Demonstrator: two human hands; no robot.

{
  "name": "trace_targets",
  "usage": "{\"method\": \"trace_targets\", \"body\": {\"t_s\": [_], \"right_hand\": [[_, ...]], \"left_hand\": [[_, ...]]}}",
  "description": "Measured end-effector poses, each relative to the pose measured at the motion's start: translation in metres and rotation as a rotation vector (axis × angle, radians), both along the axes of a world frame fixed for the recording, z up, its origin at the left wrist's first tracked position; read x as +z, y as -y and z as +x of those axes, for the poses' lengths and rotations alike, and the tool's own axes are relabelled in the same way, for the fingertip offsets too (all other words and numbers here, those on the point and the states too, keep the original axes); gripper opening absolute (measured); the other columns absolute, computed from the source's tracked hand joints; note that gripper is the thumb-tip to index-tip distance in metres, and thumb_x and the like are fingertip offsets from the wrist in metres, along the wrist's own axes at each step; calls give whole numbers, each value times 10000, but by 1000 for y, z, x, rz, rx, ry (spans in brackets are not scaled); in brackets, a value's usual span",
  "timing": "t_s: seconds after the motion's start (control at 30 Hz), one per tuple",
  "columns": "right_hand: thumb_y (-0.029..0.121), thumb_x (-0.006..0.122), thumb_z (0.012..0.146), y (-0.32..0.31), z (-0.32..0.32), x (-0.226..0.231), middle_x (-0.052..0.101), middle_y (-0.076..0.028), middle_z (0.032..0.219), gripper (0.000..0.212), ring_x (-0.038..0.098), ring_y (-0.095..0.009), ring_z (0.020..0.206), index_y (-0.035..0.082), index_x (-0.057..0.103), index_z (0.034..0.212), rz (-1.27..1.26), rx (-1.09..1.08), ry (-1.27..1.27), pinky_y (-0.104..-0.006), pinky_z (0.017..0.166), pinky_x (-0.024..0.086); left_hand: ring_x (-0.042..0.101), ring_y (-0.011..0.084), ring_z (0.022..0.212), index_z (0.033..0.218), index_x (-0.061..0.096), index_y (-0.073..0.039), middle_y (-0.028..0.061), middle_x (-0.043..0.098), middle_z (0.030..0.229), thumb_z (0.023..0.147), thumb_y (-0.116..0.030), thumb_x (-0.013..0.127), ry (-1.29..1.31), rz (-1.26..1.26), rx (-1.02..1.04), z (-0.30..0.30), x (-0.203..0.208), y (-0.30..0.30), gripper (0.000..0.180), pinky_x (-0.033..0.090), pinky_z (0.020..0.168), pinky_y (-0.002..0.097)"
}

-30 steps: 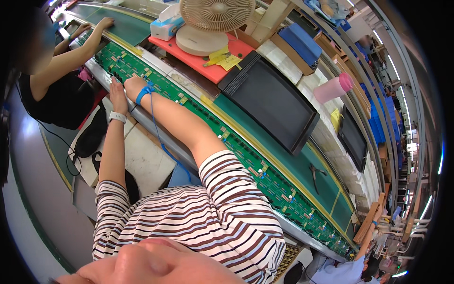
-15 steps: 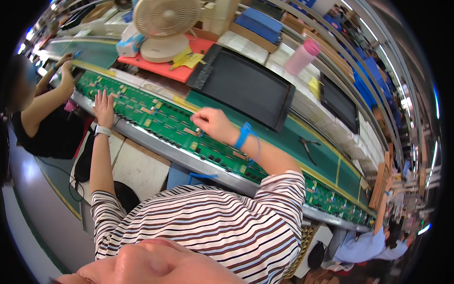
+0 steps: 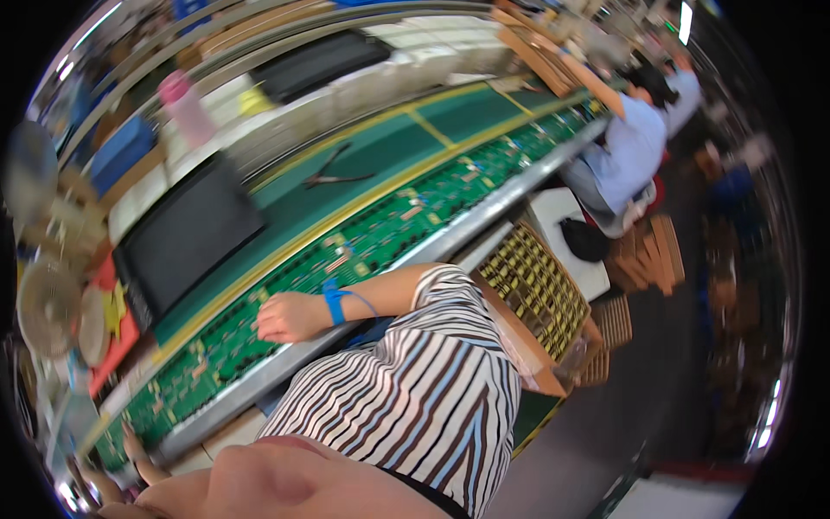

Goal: Assembling electronic components on printed circuit boards at an industrial assembly line.

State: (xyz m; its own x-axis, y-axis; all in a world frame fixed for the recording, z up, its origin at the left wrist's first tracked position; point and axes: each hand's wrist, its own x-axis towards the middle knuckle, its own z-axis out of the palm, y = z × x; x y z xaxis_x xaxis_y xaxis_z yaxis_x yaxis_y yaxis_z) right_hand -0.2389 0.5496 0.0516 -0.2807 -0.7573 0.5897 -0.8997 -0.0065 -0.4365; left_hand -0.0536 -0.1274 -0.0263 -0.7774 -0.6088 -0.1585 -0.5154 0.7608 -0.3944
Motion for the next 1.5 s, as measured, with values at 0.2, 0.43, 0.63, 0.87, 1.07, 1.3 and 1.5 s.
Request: {"method": "trace_targets", "body": {"t_s": [0.2,0.43,0.63,0.87,1.07,1.3,1.5], "right_hand": [[141,573,767,-5,4,2,544,-46,778,73,522,-220,723,80,576,806,-212,78,97,-345,643,422],[143,567,768,-3,5,8,537,-47,785,73,515,-216,735,79,576,801,-178,98,127,-340,662,423],[144,568,771,-4,3,-1,554,-71,795,93,533,-244,759,63,580,815,-102,90,195,-349,676,433],[104,589,749,0,3,6,577,-77,771,88,551,-245,725,44,598,813,-95,91,186,-346,647,449],[127,566,776,3,4,3,583,-91,763,88,561,-251,730,49,597,803,-26,61,252,-339,666,456],[128,568,779,5,4,9,587,-84,763,91,564,-244,719,50,603,810,-2,22,242,-337,646,451],[135,567,780,7,2,7,586,-82,762,99,562,-242,719,52,606,816,12,23,241,-335,647,450]], "left_hand": [[500,261,1001,1106,554,12,177,555,1080,674,-803,265,-457,704,604,21,26,34,967,343,909,339],[518,240,815,973,595,54,134,562,907,682,-785,328,-665,731,656,36,11,51,927,419,768,323],[521,225,642,775,622,-17,88,565,664,746,-717,321,-671,564,611,1,47,-50,763,398,595,343],[417,299,1157,1329,292,-74,163,474,1226,755,-697,314,-694,619,520,22,22,-6,846,312,953,360],[288,362,1231,1358,232,-168,175,348,1323,778,-689,208,-442,293,477,7,56,-60,781,232,1003,433],[368,352,1186,1348,260,-231,168,423,1270,775,-700,112,-218,152,573,-6,109,-144,755,182,998,509],[378,331,1194,1327,312,-157,168,437,1256,757,-725,93,-337,206,558,-6,114,-144,835,37,1023,524]]}}
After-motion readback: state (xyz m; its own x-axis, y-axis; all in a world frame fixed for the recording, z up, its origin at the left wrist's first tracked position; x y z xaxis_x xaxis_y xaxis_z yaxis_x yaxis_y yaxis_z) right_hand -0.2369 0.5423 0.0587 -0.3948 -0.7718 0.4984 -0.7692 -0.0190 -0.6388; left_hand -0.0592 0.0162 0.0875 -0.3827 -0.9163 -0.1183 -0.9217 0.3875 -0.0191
